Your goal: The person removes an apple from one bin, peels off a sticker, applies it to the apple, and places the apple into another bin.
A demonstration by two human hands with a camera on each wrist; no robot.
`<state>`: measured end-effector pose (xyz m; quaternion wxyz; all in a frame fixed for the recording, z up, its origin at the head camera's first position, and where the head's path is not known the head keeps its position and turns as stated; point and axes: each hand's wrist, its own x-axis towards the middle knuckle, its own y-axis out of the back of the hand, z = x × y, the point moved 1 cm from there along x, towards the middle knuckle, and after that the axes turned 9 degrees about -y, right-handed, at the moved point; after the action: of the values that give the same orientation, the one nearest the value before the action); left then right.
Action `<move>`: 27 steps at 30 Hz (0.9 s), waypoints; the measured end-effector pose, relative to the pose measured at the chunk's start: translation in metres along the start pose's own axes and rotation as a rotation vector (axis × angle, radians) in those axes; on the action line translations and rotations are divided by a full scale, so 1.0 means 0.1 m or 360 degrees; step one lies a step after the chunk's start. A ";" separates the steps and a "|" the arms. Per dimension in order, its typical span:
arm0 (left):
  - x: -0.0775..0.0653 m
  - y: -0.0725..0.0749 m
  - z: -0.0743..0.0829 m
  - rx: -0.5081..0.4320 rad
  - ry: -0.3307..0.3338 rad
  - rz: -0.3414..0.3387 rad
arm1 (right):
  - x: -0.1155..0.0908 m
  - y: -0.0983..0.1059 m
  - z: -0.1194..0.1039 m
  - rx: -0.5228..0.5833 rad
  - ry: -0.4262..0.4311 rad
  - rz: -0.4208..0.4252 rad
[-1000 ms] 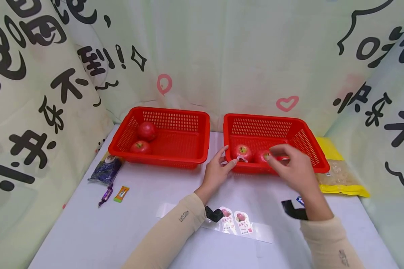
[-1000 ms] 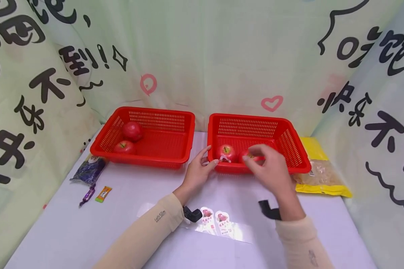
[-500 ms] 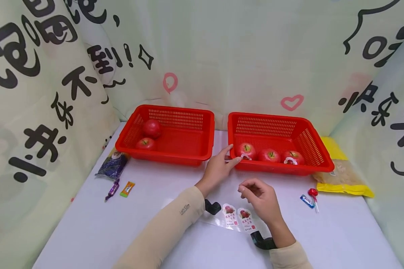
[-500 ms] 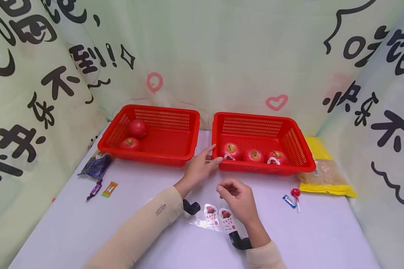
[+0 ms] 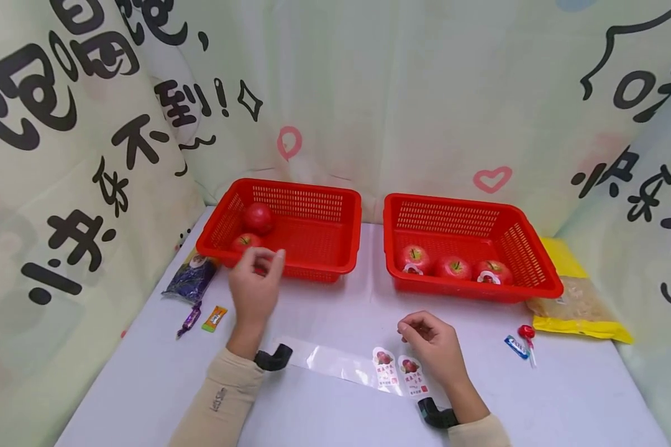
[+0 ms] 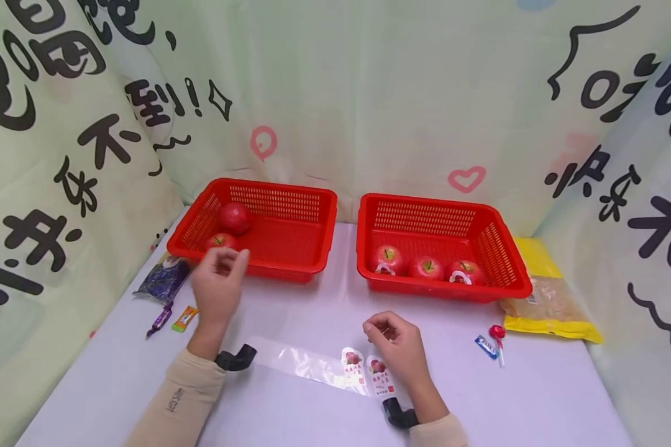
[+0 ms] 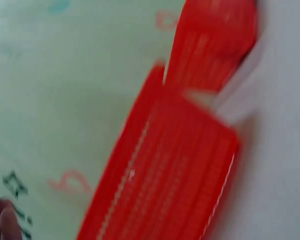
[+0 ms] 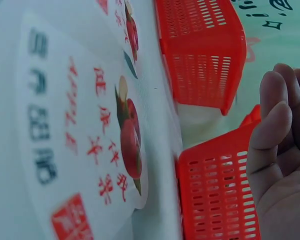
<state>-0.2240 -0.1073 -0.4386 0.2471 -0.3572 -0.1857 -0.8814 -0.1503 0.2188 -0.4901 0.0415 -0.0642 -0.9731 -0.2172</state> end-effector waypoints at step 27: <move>0.17 0.41 -0.93 -0.0321 0.1113 0.0136 | 0.24 -0.04 -0.48 -0.0080 0.0206 -0.0342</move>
<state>-0.2613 -0.1927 -0.4825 0.2960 -0.0641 0.0129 -0.9530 -0.1725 0.1968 -0.4458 0.0792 0.0535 -0.9639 -0.2483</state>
